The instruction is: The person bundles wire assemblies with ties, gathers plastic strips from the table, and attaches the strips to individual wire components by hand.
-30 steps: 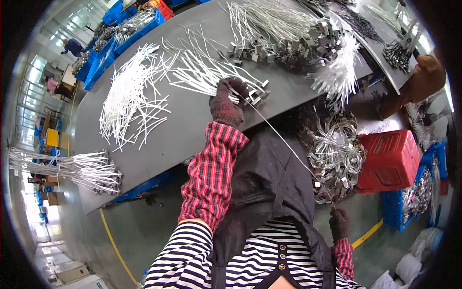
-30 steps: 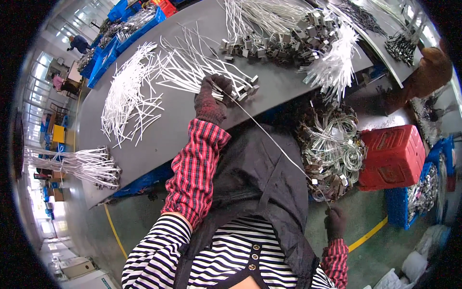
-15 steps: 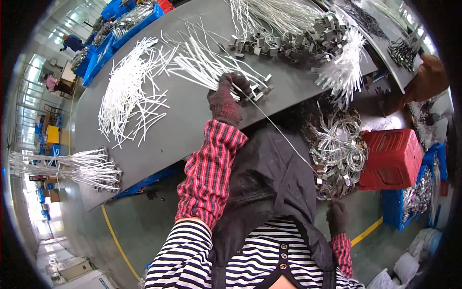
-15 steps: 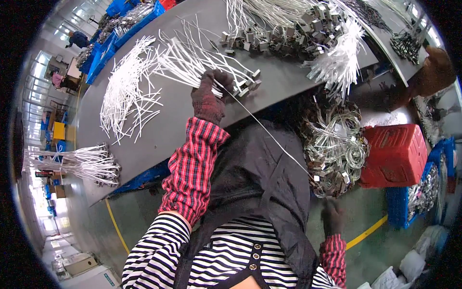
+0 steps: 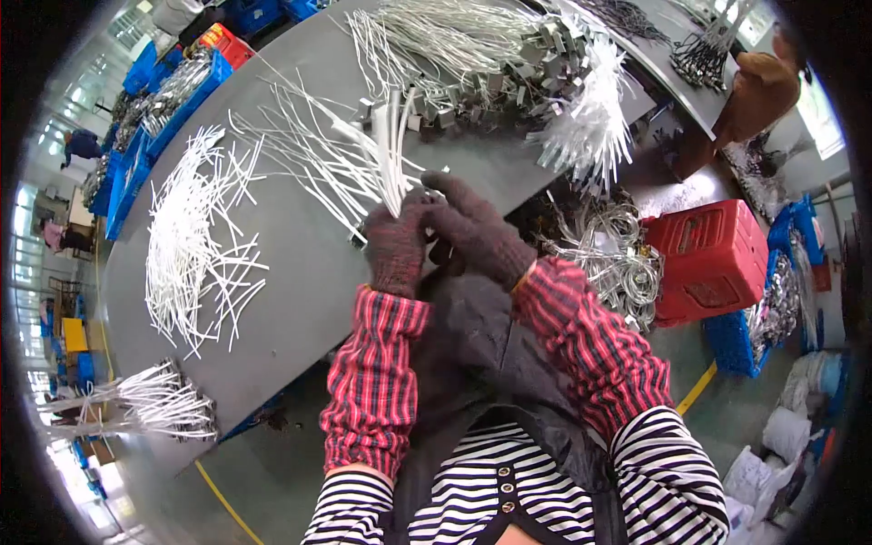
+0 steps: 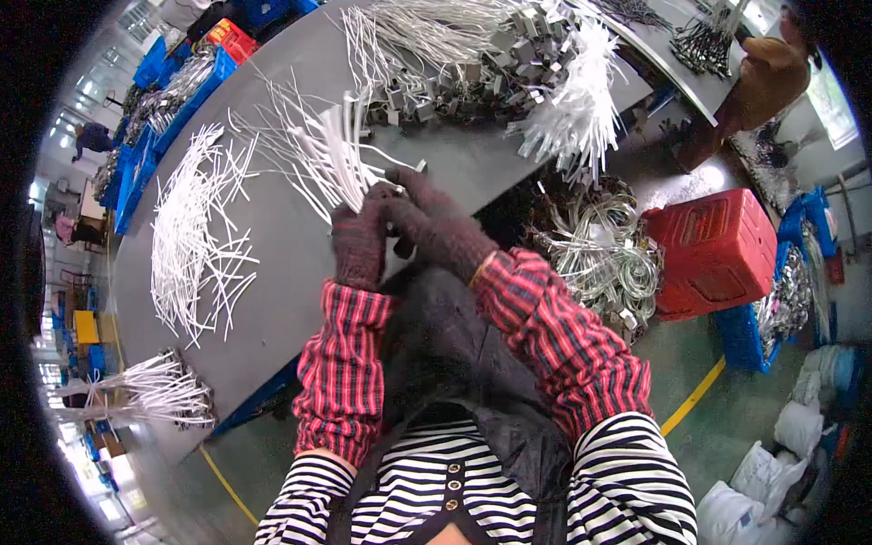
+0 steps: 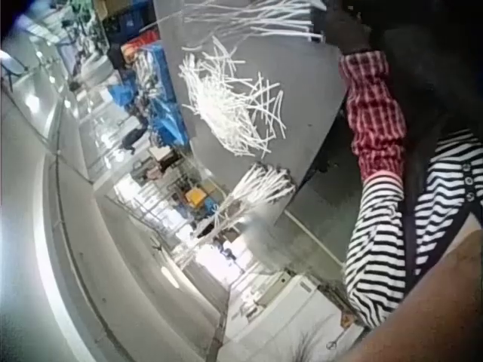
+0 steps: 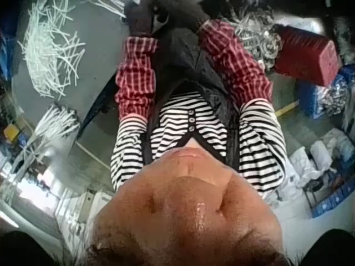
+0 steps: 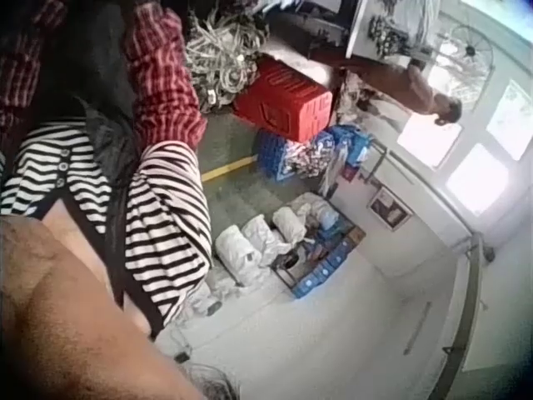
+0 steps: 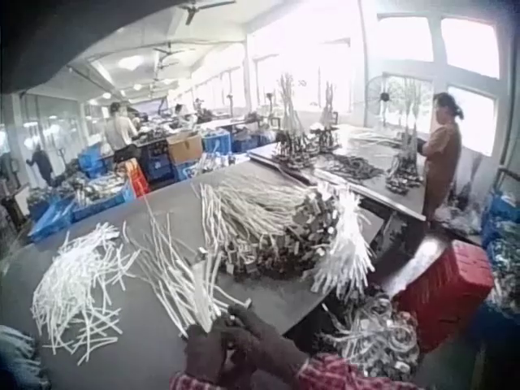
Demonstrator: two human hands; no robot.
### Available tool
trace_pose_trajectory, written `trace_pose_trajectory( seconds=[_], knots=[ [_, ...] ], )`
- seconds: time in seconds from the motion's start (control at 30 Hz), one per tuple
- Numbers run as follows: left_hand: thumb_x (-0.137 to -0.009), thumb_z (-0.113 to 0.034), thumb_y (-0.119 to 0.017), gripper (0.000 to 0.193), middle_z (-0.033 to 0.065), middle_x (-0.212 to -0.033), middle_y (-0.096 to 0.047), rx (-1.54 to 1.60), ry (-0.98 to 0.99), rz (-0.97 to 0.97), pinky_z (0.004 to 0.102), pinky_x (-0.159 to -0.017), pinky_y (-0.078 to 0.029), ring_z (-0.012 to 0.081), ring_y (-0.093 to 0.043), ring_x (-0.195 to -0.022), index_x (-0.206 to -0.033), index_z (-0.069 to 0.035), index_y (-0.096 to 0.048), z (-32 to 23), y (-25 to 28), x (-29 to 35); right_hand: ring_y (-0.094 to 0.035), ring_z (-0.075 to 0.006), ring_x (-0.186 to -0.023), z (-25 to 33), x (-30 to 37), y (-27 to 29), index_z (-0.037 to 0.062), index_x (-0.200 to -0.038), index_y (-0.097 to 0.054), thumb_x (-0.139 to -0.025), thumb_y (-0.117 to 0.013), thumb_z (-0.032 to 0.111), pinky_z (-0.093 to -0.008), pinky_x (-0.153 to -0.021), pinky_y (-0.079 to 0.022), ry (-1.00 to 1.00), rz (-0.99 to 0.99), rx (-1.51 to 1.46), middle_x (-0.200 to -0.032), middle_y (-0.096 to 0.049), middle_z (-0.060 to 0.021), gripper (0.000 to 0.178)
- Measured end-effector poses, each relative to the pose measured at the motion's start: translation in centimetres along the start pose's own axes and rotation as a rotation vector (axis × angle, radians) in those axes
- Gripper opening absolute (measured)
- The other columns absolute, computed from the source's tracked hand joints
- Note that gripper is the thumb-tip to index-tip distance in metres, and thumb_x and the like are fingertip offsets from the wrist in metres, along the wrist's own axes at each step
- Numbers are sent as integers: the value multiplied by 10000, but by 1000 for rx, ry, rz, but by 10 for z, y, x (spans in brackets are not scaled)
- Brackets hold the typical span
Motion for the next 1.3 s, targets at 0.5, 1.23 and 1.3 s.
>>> trace_pose_trajectory(
  seconds=[0.5, 1.23, 1.3],
  knots=[
    [-977, -232, -604, 270, 140, -958, -679, 548, 111, 100, 408, -748, -599, 259, -694, -870, -1037, 28, -643, -4, 20, -5, -660, -207, -756, -46, -44, 132, 50, -1118, -576, -863, -742, 226, -369, -649, -532, -62, -614, 469, -877, -664, -116, 352],
    [-731, -76, -749, 424, 87, -994, -684, -633, -170, 583, 288, -884, -522, 150, -638, -962, -1127, -93, -598, 62, -159, 32, -643, -278, -724, 17, 144, 95, 24, -1025, -599, -834, -751, 147, -376, -639, -525, 612, -637, 591, -892, -645, -149, 274],
    [-860, -189, -652, 136, 27, -725, -590, 107, 204, 554, 303, -575, -483, 142, -571, -644, -946, -94, -609, 67, -171, 32, -627, -252, -698, 13, 157, 77, 16, -1007, -609, -817, -767, 122, -347, -628, -517, 704, -600, 545, -876, -641, -139, 269]
  ],
)
Point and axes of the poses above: each hand's wrist, its own x-axis away from the middle knuckle, its own y-axis out of the back of the hand, z = x × y, the point moved 7 cm from there along -x, towards the middle knuckle
